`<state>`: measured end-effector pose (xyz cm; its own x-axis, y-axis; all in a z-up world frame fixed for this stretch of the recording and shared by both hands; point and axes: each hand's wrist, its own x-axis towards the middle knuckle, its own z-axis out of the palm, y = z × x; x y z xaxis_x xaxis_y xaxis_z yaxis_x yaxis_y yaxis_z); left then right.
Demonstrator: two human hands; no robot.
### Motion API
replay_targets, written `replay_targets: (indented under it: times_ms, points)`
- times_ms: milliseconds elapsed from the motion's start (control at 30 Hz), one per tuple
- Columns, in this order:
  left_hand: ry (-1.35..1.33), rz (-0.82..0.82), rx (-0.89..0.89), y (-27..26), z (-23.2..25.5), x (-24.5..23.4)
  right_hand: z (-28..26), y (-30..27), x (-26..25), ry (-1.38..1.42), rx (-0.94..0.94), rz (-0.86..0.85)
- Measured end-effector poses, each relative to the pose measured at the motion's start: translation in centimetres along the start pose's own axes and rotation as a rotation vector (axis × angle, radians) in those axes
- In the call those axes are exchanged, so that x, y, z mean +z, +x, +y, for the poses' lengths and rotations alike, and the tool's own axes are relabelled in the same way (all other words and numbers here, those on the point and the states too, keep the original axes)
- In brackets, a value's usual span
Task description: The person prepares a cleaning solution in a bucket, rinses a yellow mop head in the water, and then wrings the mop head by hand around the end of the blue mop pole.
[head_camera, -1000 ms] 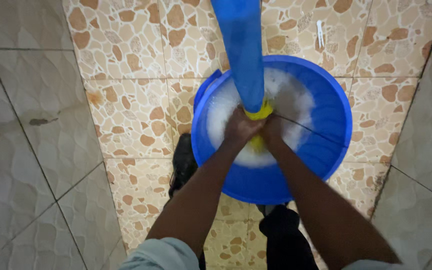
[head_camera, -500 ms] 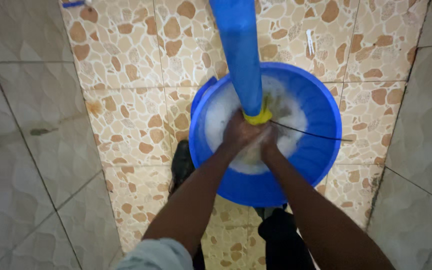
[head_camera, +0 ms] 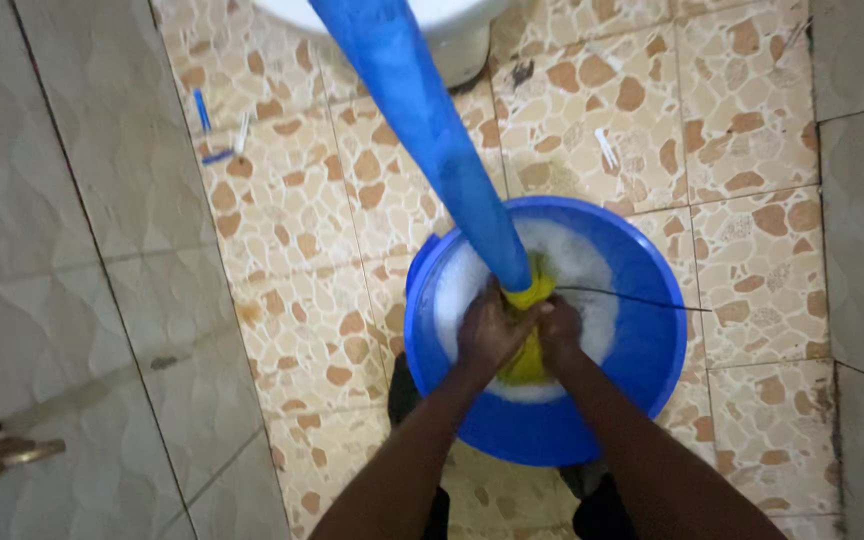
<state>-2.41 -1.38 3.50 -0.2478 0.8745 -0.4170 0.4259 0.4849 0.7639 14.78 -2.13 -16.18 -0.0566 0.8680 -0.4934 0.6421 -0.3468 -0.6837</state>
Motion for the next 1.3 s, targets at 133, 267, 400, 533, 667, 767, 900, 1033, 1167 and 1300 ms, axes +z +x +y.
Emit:
replay_targets:
  times_ms: [133, 267, 400, 533, 667, 767, 900, 1033, 1167, 1300]
  points:
    - [-0.043, 0.007, -0.098, 2.7, -0.3, 1.9, 2.3, 0.8, 2.9, -0.005, 0.502, -0.022]
    - [-0.041, 0.063, -0.140, 3.7, -0.9, 2.5, 4.2, 0.5, 3.6, 0.525, 0.119, -0.096]
    - [0.018, 0.286, -0.039, 4.2, 0.1, 2.3, 1.5, 0.2, 3.3, 0.231, -0.071, -0.011]
    - [-0.059, 0.243, 0.011, 5.0, 1.1, 1.2, -0.6, 1.3, 0.3, 0.234, 0.076, 0.018]
    - [-0.138, 0.226, 0.083, 5.0, 1.4, 0.7, -0.6, 1.7, -0.1, 0.342, 0.180, 0.005]
    - [-0.159, 0.165, 0.009, 5.1, 1.2, 0.1, 0.1, 2.6, -0.3, 0.479, 0.230, 0.007]
    - [-0.143, 0.122, 0.112, 4.5, 0.0, 0.5, 1.8, 1.5, -0.5, 0.594, 0.242, -0.127]
    - [-0.115, 0.105, 0.020, 4.1, -1.2, 0.9, 2.2, 0.6, -0.6, 0.651, 0.254, -0.290]
    - [-0.307, -0.039, 0.113, 3.3, -1.5, 0.4, 1.2, -1.5, 0.0, 0.802, 0.195, -0.346]
    - [-0.223, 0.042, 0.042, 1.1, -0.8, 0.2, -2.0, -4.4, 0.0, 0.507, 0.215, -0.194]
